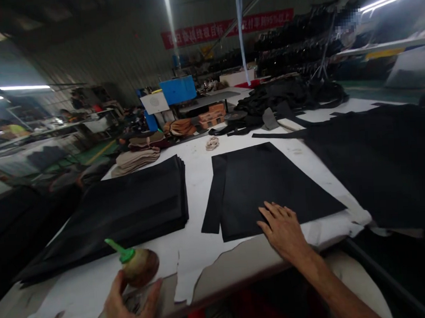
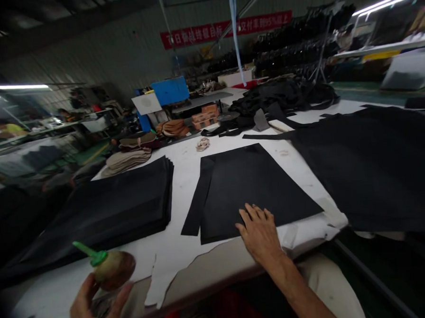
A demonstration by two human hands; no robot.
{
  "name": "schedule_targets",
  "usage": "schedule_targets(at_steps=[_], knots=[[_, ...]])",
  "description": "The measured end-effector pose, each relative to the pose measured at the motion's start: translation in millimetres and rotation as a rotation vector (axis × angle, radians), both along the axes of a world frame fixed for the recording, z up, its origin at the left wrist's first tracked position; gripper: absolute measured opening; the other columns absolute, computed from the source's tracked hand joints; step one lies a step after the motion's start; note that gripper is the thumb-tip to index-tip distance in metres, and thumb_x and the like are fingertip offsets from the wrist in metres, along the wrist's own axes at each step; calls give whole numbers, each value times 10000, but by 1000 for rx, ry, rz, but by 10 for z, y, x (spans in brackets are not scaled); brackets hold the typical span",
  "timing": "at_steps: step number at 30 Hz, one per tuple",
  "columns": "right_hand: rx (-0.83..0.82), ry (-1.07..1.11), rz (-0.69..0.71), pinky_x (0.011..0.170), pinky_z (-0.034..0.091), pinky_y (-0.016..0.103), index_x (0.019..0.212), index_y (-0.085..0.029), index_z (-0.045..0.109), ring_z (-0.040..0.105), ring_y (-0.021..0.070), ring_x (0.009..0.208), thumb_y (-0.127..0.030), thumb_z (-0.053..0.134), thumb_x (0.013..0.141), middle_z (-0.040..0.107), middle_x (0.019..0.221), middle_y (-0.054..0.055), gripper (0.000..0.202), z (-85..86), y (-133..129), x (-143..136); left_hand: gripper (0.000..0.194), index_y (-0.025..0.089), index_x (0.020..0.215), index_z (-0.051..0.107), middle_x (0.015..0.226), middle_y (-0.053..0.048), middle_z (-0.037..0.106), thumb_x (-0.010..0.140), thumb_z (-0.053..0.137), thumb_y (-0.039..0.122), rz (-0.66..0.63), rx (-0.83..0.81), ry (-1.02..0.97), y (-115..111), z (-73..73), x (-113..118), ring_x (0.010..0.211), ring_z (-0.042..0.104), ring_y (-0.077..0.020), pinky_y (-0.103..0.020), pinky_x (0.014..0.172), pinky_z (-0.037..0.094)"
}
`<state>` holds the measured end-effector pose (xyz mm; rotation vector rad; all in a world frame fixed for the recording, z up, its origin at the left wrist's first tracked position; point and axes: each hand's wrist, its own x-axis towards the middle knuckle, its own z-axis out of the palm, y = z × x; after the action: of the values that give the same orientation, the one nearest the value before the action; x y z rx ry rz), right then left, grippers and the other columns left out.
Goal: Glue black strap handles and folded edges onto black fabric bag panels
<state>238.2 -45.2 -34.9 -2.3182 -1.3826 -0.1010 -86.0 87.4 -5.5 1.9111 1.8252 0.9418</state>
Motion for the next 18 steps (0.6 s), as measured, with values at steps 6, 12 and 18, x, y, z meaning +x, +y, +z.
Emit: schedule_targets(at_steps=[6, 12, 18], knots=[[49, -41, -1, 958, 294, 531, 1170, -148, 589, 455, 344, 1166, -305, 504, 870, 535, 1284, 154, 349, -91, -85, -13, 1079, 40, 1296, 408, 1275, -234, 461, 481, 547, 732, 131, -102, 2, 134, 87, 113, 1111, 503, -399, -513, 961, 401], [147, 27, 13, 947, 323, 537, 1097, -151, 620, 483, 342, 1139, -301, 523, 855, 576, 1228, 151, 301, -108, -37, 60, 946, 66, 1236, 462, 1200, -188, 535, 528, 582, 681, 148, -132, 31, 235, 54, 73, 1069, 540, -347, -457, 957, 418], [345, 204, 57, 952, 384, 443, 1050, -164, 609, 521, 250, 1105, -308, 421, 901, 614, 1150, 130, 280, 35, -211, -136, 834, 115, 1141, 514, 1093, -142, 605, 492, 656, 621, 161, -159, -95, -60, 288, 201, 1013, 578, -339, -472, 916, 448]])
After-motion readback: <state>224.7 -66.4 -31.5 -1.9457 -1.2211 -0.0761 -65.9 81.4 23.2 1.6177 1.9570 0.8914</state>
